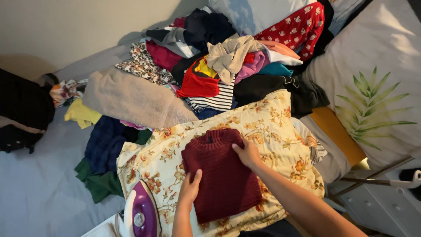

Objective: The person irons a maroon sweater on a floral pillow using a purple iron. They smooth the fabric, iron the sleeves and body, and then fold the sweater into a neat pile before placing it on a nearby surface.

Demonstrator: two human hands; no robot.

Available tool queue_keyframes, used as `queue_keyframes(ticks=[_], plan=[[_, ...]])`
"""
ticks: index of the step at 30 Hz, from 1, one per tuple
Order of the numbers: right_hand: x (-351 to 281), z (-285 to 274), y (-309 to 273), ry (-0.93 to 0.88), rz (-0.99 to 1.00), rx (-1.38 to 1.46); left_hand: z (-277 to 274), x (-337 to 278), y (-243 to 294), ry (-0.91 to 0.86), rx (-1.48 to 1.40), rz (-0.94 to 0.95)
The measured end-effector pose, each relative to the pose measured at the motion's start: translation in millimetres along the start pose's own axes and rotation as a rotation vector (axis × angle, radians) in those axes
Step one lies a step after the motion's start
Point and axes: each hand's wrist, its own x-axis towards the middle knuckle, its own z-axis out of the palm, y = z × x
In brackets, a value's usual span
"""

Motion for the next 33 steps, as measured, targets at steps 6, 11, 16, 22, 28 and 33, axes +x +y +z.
queue_keyframes(ticks=[6, 11, 16, 22, 28, 33], plan=[[20.6, 5.8, 11.2, -0.026, -0.162, 0.502, 0.4, -34.5, 53.5, 0.263, -0.146, 0.325], [24.5, 13.4, 21.9, -0.125, -0.089, 0.531, 1.0, 6.0, -5.1, 0.231, 0.135, 0.044], [16.8, 14.3, 18.9, -0.108, 0.038, 0.361, 7.2, 7.3, -12.5, 0.223, 0.190, 0.026], [-27.3, -11.5, -25.0, 0.124, -0.039, 0.154, 10.5, -11.6, -1.7, 0.228, 0.410, 0.031], [-50.8, 8.9, 22.8, 0.147, -0.081, -0.130, 28.0, -86.4, 27.1, 0.342, 0.651, -0.132], [-45.6, 7.2, 14.7, 0.091, -0.121, -0.291, 23.0, -72.7, -2.5, 0.403, 0.711, -0.030]])
